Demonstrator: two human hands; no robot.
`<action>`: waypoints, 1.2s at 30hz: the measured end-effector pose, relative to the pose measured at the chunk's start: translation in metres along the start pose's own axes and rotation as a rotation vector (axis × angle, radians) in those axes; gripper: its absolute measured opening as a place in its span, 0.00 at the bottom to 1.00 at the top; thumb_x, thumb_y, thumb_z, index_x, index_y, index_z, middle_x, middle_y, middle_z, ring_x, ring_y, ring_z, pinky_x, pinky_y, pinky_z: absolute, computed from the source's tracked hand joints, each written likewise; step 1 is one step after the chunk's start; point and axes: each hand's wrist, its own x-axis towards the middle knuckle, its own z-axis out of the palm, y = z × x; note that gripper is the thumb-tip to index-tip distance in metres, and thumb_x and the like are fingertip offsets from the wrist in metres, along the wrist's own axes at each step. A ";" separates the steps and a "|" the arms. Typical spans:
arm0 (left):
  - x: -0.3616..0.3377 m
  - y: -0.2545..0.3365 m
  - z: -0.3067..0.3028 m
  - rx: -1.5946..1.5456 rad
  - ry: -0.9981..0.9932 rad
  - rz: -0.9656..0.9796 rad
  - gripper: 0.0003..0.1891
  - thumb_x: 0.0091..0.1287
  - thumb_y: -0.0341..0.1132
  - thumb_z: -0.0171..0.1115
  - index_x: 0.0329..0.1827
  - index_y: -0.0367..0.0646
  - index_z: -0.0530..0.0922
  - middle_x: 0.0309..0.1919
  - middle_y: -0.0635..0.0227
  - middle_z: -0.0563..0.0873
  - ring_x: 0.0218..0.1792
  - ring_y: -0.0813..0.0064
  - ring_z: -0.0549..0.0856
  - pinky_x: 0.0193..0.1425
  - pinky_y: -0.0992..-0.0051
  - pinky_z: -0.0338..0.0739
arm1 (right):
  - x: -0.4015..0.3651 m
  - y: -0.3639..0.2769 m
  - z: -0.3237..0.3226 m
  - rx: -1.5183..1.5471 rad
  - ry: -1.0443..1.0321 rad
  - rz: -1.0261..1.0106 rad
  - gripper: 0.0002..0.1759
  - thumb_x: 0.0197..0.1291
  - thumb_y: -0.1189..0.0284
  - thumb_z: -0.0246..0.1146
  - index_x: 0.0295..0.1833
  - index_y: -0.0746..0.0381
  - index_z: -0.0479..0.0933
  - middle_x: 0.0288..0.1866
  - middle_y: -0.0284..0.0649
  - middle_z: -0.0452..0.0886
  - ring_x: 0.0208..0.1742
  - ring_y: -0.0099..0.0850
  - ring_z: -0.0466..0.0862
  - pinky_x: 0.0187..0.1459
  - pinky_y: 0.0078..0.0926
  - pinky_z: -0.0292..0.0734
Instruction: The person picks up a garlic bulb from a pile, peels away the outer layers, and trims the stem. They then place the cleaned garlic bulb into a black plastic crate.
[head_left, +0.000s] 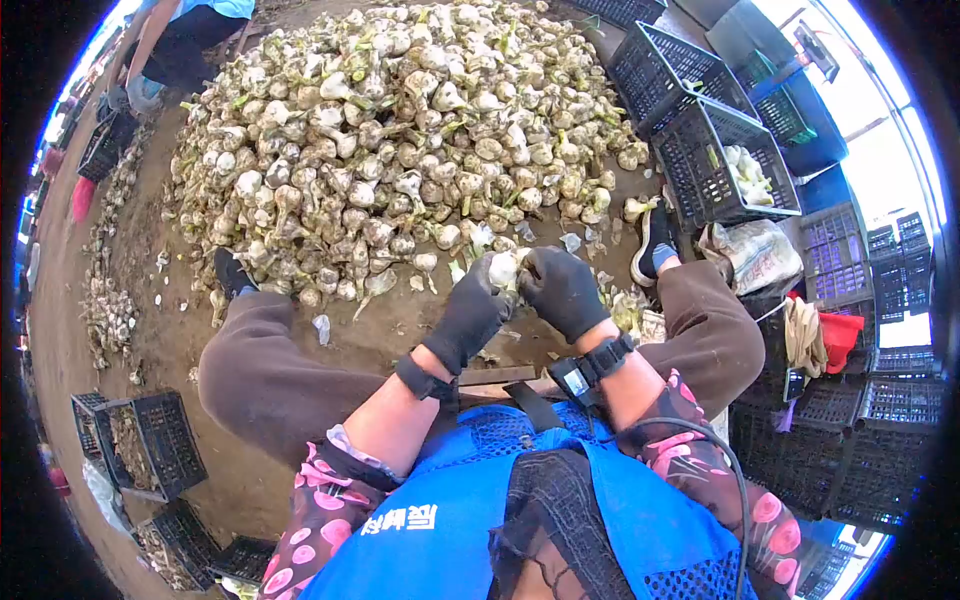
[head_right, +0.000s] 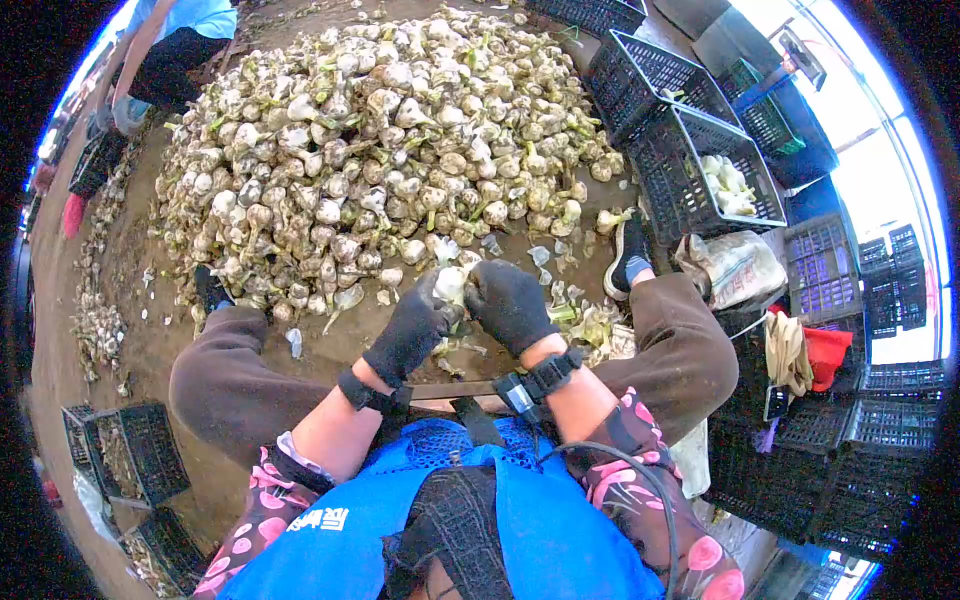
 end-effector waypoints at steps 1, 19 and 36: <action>-0.001 -0.001 -0.001 0.175 0.026 0.055 0.27 0.58 0.23 0.55 0.64 0.35 0.65 0.41 0.65 0.82 0.36 0.79 0.79 0.38 0.78 0.76 | 0.000 0.002 0.005 -0.085 0.027 -0.041 0.11 0.56 0.64 0.62 0.34 0.62 0.76 0.27 0.48 0.76 0.32 0.48 0.78 0.35 0.40 0.73; 0.000 0.007 -0.009 -0.248 -0.162 -0.118 0.32 0.58 0.18 0.49 0.70 0.40 0.61 0.49 0.64 0.79 0.39 0.80 0.78 0.41 0.79 0.76 | -0.010 0.034 0.013 0.413 -0.005 0.399 0.12 0.52 0.66 0.62 0.27 0.64 0.74 0.23 0.48 0.76 0.28 0.45 0.77 0.32 0.38 0.71; 0.005 -0.036 0.003 -1.079 -0.331 -0.104 0.34 0.57 0.21 0.46 0.71 0.46 0.59 0.59 0.61 0.75 0.47 0.70 0.82 0.62 0.62 0.75 | 0.000 0.035 0.025 0.131 0.148 0.405 0.13 0.50 0.65 0.65 0.30 0.64 0.75 0.29 0.53 0.79 0.34 0.53 0.79 0.35 0.45 0.73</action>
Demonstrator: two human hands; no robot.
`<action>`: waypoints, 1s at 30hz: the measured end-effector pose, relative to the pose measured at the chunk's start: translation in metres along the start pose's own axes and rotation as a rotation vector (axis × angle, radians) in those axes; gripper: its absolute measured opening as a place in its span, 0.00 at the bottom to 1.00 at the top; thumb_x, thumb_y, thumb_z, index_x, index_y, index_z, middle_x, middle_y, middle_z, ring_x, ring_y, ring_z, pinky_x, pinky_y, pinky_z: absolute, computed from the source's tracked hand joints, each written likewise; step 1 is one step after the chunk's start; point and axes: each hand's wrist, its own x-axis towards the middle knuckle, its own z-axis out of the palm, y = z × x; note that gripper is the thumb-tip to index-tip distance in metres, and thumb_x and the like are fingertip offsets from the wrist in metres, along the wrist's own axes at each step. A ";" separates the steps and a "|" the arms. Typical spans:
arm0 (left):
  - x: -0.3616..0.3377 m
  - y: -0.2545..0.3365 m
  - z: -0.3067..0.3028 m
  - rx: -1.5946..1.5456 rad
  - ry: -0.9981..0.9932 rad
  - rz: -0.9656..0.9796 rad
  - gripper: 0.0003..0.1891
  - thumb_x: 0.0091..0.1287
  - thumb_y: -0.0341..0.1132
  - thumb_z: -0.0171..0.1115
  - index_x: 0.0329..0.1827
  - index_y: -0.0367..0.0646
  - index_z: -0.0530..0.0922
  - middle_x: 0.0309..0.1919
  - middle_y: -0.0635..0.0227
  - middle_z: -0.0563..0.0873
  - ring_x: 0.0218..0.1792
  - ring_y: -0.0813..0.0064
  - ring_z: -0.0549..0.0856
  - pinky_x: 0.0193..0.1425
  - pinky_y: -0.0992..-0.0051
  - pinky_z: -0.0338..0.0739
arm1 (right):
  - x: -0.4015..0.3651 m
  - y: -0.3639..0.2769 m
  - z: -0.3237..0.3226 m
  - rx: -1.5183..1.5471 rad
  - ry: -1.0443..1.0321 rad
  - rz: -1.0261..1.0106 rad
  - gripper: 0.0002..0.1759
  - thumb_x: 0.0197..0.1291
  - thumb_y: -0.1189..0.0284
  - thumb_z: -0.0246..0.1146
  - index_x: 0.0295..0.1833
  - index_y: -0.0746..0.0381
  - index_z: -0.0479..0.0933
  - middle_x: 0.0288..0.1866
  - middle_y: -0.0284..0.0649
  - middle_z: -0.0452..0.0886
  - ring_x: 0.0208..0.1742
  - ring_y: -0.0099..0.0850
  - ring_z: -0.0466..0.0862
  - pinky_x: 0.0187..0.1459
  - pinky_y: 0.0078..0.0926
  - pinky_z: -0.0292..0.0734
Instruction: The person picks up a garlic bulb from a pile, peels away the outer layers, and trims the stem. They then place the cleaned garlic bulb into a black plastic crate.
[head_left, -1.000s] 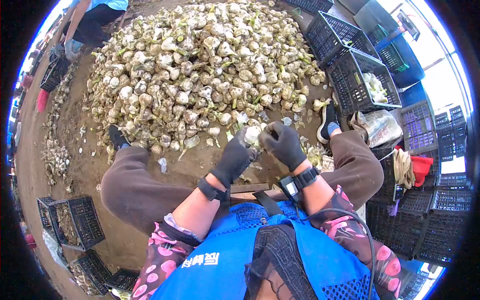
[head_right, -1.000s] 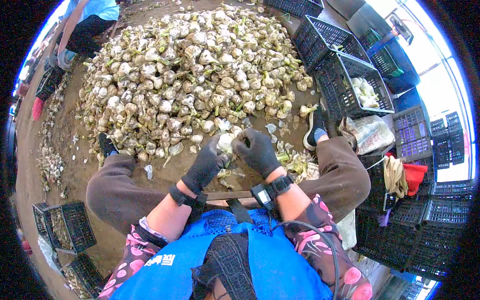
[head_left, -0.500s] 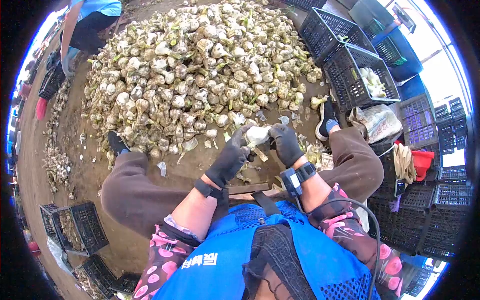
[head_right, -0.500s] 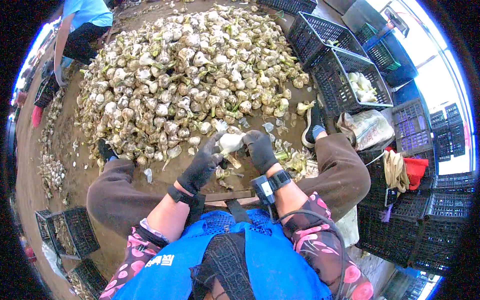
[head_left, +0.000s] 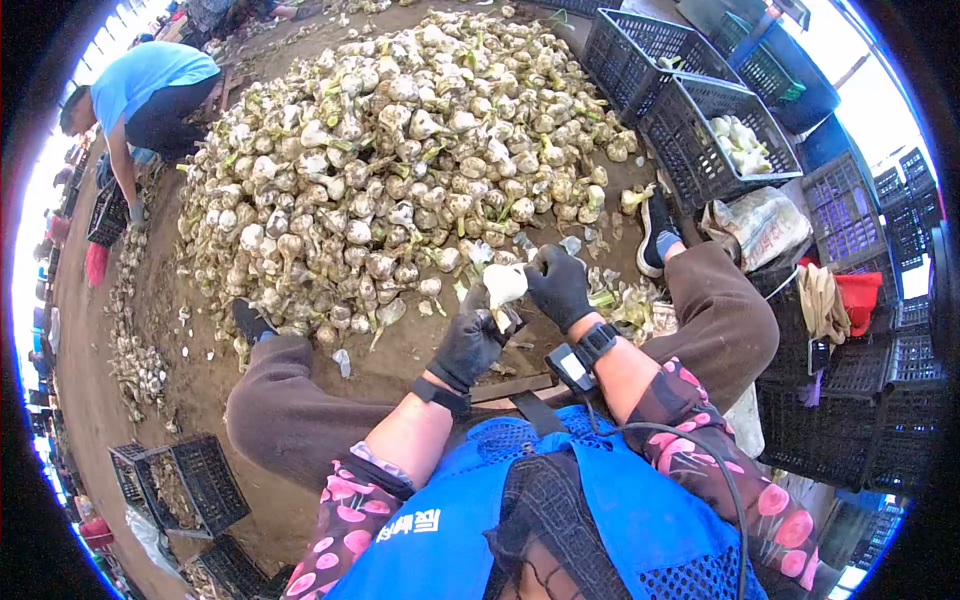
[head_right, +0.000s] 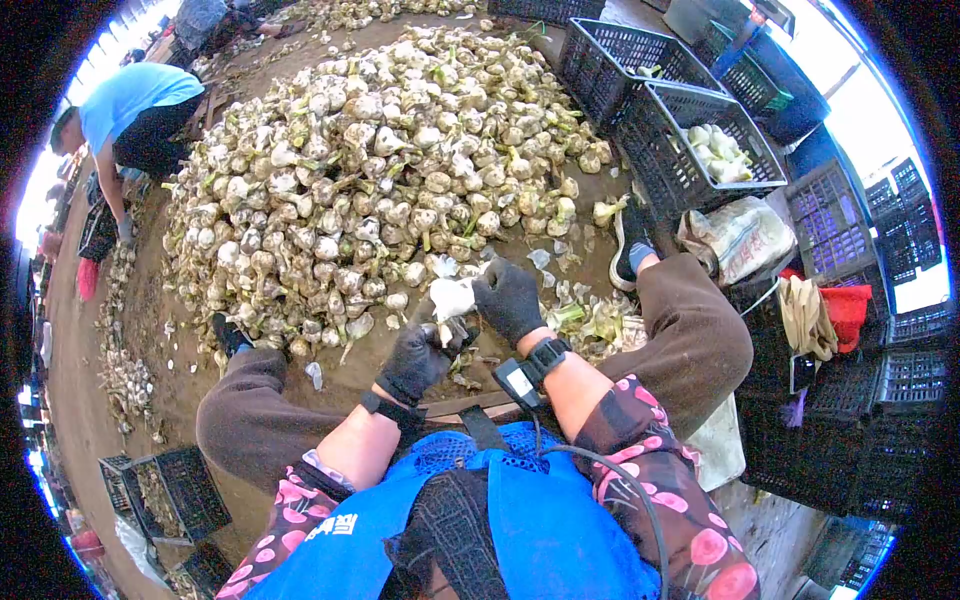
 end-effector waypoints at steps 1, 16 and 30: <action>0.000 0.000 0.000 0.019 -0.162 0.004 0.33 0.58 0.23 0.48 0.71 0.45 0.59 0.57 0.61 0.76 0.44 0.70 0.83 0.63 0.60 0.74 | -0.002 0.008 0.004 0.002 0.003 0.008 0.13 0.50 0.65 0.65 0.30 0.64 0.75 0.29 0.53 0.79 0.34 0.53 0.79 0.35 0.45 0.73; 0.002 -0.003 -0.017 -0.132 0.061 0.002 0.16 0.69 0.41 0.51 0.53 0.40 0.73 0.50 0.55 0.80 0.47 0.47 0.83 0.55 0.49 0.78 | 0.011 0.085 -0.020 -0.475 -0.327 0.188 0.16 0.62 0.63 0.58 0.38 0.67 0.80 0.36 0.56 0.80 0.41 0.52 0.80 0.45 0.45 0.75; -0.003 -0.006 -0.016 1.053 -0.308 -0.131 0.15 0.63 0.29 0.60 0.53 0.40 0.77 0.48 0.66 0.82 0.47 0.73 0.81 0.54 0.71 0.76 | -0.014 -0.041 -0.055 0.408 -0.419 0.037 0.10 0.59 0.68 0.64 0.36 0.64 0.79 0.28 0.37 0.82 0.32 0.26 0.82 0.34 0.26 0.74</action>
